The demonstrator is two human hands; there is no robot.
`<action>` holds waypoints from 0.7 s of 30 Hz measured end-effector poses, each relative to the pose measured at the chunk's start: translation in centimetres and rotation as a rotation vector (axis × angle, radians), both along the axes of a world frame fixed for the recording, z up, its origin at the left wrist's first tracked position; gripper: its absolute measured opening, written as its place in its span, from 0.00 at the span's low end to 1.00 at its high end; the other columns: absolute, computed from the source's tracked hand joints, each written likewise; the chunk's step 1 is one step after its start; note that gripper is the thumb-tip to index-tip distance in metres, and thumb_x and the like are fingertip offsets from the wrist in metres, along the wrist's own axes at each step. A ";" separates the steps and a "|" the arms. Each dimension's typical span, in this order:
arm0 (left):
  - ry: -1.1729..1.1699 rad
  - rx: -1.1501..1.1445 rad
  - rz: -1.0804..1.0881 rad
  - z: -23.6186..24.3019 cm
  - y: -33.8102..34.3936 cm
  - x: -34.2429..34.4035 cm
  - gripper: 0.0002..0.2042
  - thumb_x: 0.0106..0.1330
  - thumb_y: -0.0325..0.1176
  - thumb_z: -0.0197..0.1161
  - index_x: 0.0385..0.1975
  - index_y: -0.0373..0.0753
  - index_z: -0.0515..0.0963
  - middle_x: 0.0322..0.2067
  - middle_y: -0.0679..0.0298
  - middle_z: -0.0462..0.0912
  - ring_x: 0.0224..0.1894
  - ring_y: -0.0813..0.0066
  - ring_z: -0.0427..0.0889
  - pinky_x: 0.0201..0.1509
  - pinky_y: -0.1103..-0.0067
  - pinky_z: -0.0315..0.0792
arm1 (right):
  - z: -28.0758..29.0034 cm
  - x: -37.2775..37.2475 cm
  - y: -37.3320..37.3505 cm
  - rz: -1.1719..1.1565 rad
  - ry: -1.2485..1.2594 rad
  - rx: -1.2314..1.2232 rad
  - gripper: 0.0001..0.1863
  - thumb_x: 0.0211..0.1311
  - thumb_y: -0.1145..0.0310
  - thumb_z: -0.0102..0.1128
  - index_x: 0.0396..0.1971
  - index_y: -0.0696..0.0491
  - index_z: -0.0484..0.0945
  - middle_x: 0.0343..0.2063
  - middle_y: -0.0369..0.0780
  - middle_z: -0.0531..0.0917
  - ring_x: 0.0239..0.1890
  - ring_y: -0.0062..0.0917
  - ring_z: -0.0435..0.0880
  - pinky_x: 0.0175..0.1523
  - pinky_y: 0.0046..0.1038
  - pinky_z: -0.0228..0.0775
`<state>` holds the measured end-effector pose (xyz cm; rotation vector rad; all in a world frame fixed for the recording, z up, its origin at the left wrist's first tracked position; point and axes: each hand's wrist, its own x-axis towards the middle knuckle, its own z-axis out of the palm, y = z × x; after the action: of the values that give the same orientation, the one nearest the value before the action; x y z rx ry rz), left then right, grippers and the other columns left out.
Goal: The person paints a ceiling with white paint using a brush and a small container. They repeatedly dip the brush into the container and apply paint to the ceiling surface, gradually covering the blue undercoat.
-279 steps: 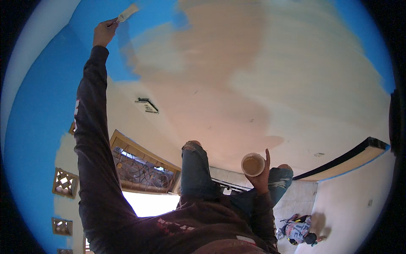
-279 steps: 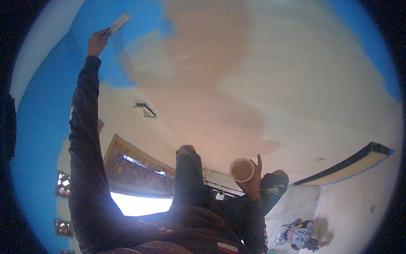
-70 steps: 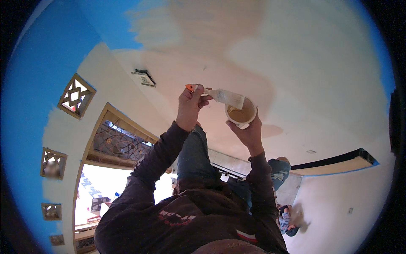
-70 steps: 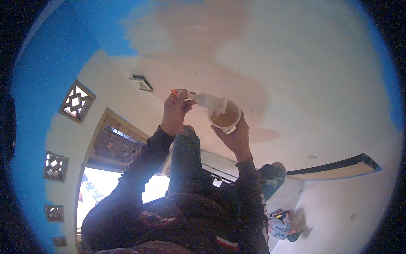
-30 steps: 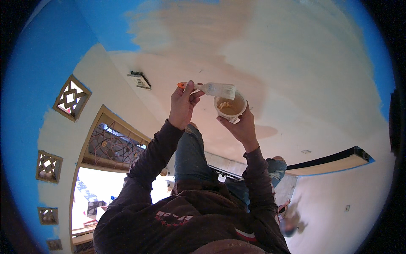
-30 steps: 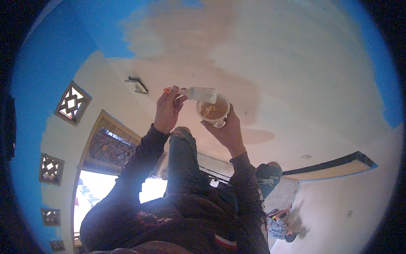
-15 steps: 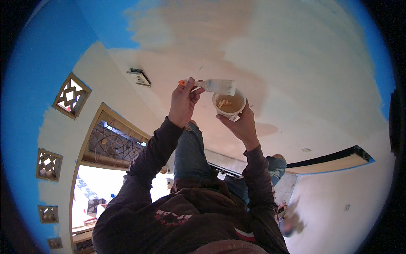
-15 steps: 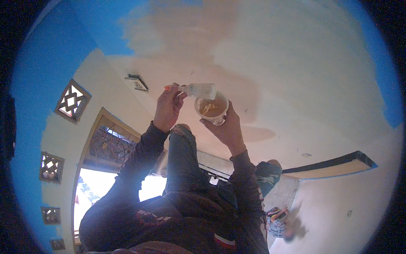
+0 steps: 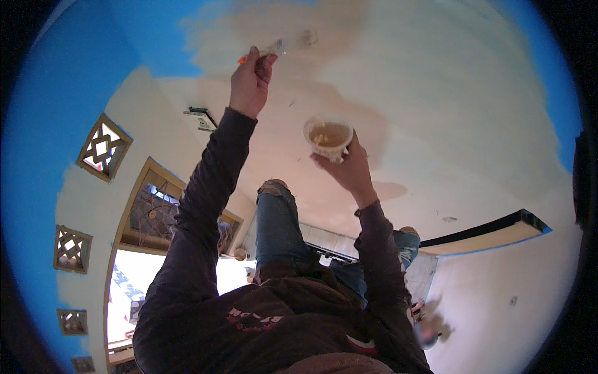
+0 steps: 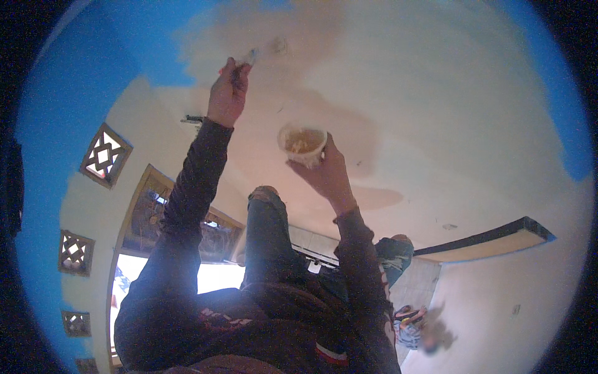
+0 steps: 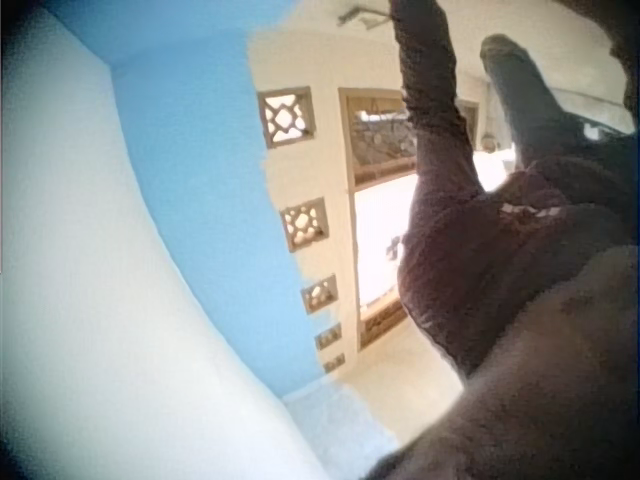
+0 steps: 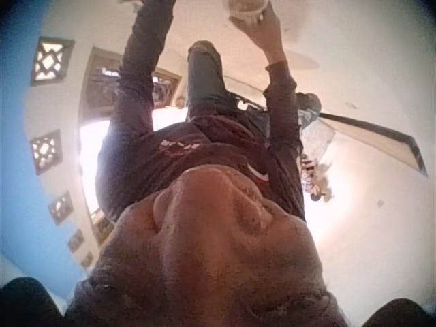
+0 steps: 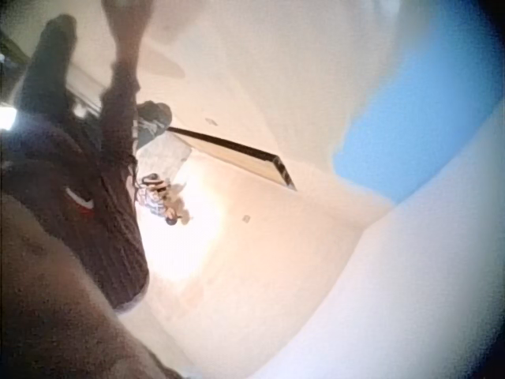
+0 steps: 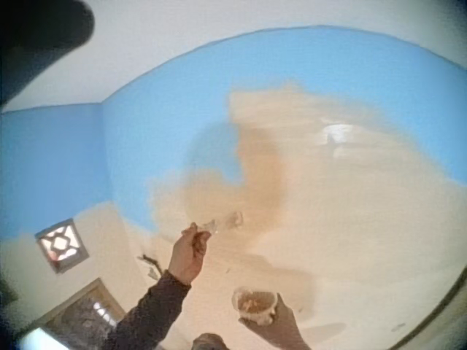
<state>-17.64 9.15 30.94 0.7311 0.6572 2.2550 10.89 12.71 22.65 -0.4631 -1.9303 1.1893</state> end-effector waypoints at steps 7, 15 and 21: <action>0.221 0.063 0.058 3.6 3.1 -2.1 0.11 0.78 0.35 0.59 0.44 0.31 0.77 0.42 0.56 0.86 0.45 0.68 0.88 0.43 0.82 0.85 | 5.0 -6.7 7.0 -0.057 0.061 0.069 0.41 0.48 0.56 0.83 0.57 0.60 0.72 0.51 0.50 0.85 0.52 0.37 0.87 0.55 0.37 0.82; 0.244 0.139 0.145 6.9 5.7 -5.6 0.08 0.78 0.34 0.58 0.44 0.35 0.72 0.45 0.55 0.84 0.48 0.66 0.87 0.46 0.78 0.84 | 9.0 -10.0 7.8 -0.087 0.049 0.108 0.45 0.47 0.54 0.83 0.60 0.62 0.69 0.52 0.51 0.85 0.52 0.39 0.87 0.56 0.36 0.81; 0.328 0.214 0.251 7.2 7.7 -6.8 0.08 0.76 0.31 0.61 0.47 0.38 0.71 0.47 0.54 0.84 0.47 0.61 0.88 0.47 0.75 0.86 | 6.4 -10.4 6.9 -0.012 0.077 0.070 0.43 0.48 0.55 0.83 0.59 0.61 0.70 0.51 0.49 0.85 0.52 0.39 0.88 0.56 0.36 0.82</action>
<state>-24.48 16.84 38.18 1.2000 0.6979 2.4850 0.52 19.57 29.07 -0.3852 -1.8939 1.1120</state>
